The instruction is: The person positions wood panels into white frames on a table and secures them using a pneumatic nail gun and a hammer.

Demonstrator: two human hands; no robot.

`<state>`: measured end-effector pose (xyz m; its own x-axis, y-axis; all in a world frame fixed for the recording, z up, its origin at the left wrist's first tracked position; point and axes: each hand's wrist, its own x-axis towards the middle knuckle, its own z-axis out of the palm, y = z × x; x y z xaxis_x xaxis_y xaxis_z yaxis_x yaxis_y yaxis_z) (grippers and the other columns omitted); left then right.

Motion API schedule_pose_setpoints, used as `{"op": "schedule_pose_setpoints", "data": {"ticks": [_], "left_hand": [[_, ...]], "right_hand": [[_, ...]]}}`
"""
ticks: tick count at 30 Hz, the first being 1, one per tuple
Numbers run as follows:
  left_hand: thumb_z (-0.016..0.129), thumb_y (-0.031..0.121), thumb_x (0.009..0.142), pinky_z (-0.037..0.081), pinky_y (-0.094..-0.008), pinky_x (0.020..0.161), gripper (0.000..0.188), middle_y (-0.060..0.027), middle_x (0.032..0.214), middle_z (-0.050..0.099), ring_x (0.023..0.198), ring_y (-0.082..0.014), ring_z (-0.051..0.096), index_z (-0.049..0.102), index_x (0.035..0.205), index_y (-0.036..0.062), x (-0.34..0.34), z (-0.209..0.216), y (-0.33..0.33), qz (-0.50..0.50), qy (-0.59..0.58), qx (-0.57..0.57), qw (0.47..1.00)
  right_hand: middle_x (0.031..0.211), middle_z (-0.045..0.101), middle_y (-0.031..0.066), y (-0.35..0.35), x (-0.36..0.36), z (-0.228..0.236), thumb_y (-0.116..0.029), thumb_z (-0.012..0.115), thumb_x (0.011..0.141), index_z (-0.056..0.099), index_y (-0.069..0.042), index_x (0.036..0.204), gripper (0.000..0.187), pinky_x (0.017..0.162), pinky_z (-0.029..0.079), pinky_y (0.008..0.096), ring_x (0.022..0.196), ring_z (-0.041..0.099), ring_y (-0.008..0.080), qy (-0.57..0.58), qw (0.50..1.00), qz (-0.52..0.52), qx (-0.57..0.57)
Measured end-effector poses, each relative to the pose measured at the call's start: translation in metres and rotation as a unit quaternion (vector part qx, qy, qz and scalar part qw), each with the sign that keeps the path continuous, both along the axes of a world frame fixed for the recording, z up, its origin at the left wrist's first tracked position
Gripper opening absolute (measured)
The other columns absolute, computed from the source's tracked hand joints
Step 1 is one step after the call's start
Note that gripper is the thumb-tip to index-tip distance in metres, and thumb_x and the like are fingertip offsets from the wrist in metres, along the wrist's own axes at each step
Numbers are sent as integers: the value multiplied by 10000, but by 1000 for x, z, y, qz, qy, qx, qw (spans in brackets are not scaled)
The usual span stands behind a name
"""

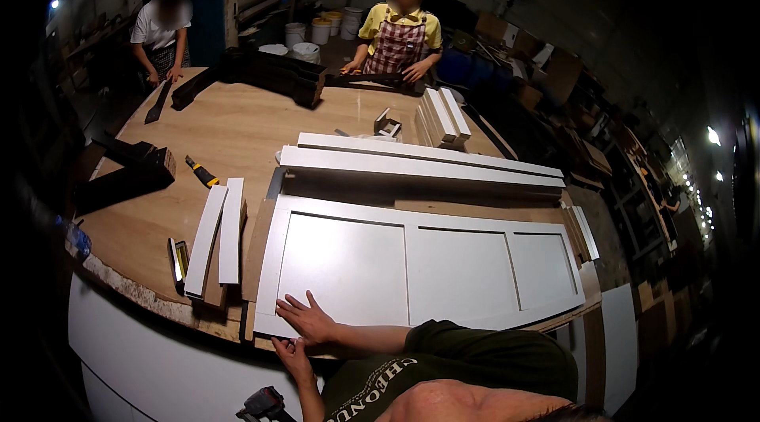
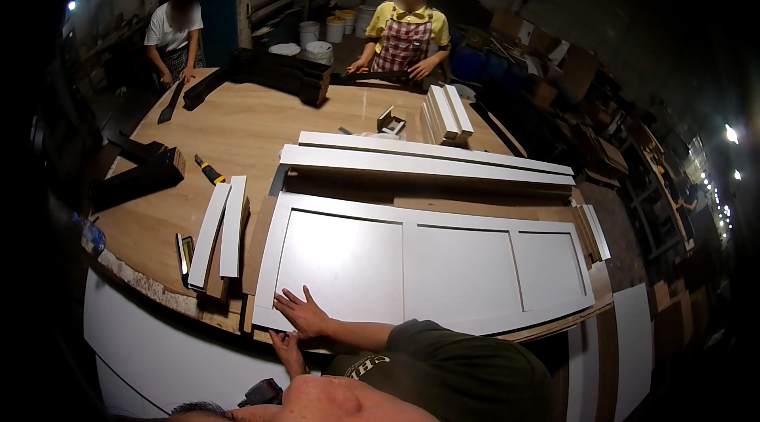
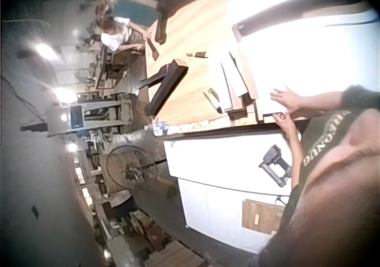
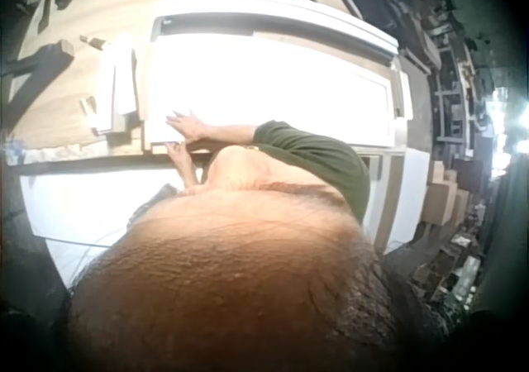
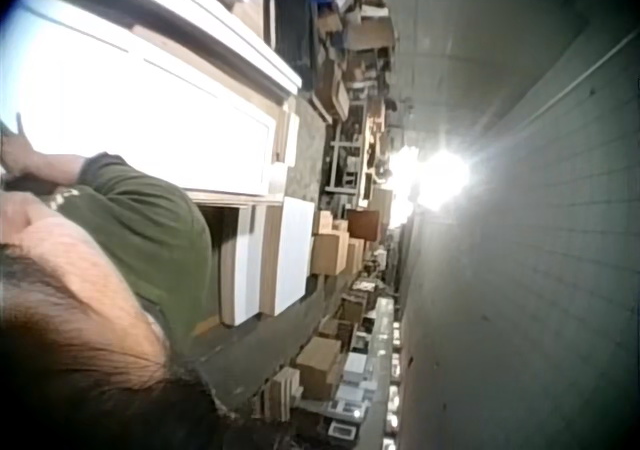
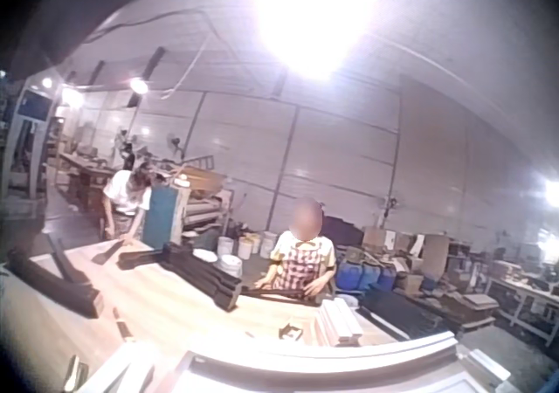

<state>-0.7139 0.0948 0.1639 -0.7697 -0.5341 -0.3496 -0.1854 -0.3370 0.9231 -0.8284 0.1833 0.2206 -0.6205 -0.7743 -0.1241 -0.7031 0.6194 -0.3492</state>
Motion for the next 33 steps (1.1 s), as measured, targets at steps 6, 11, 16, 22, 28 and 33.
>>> {"op": "schedule_pose_setpoints", "data": {"ticks": [6, 11, 16, 22, 28, 33], "left_hand": [[543, -97, 778, 376, -356, 1032, 708, -160, 1367, 437, 1236, -247, 460, 269, 1423, 6, -6, 2, -14, 22, 106, 22, 994], [579, -4, 835, 439, -290, 894, 643, -108, 1174, 528, 1056, -170, 529, 306, 1417, 7, -16, 23, -6, -12, 71, 6, 997], [658, 127, 844, 445, -254, 817, 788, -82, 1110, 471, 923, -137, 496, 197, 1459, -51, 5, -1, -9, 14, -8, -60, 998], [669, 160, 846, 462, -257, 817, 708, -92, 1134, 501, 951, -133, 540, 312, 1413, -69, 7, 18, -11, 18, 13, 26, 999], [672, 197, 842, 460, -265, 832, 639, -111, 1177, 472, 992, -143, 541, 405, 1360, -68, 3, 39, -11, -6, -32, -39, 999], [666, 172, 836, 459, -281, 849, 591, -106, 1171, 471, 1018, -161, 545, 443, 1351, -14, 2, 15, -12, -17, -40, -79, 996]], "right_hand": [[1465, 327, 203, -24, 2, -12, -376, 730, 602, 276, -15, 1428, 1008, 1062, 65, 695, 1408, 235, 339, -19, 999, -13, -46], [1465, 361, 163, -8, -9, -12, -472, 718, 617, 323, -71, 1425, 985, 1030, 102, 723, 1377, 285, 385, 13, 996, -21, -81], [1496, 325, 121, -15, -4, -15, -500, 677, 653, 322, -76, 1435, 957, 1021, 128, 724, 1403, 237, 353, 47, 997, 19, -50], [1496, 318, 109, -16, -2, -8, -511, 691, 681, 320, -64, 1430, 947, 1014, 150, 728, 1402, 230, 347, 61, 998, 21, -16], [1496, 307, 139, -16, -5, -6, -464, 691, 673, 306, -47, 1429, 945, 995, 175, 734, 1396, 223, 380, 60, 998, 34, -17], [1497, 291, 152, -22, 2, -4, -399, 713, 675, 306, -36, 1422, 924, 991, 215, 722, 1383, 231, 396, 59, 998, 9, -2]]}}
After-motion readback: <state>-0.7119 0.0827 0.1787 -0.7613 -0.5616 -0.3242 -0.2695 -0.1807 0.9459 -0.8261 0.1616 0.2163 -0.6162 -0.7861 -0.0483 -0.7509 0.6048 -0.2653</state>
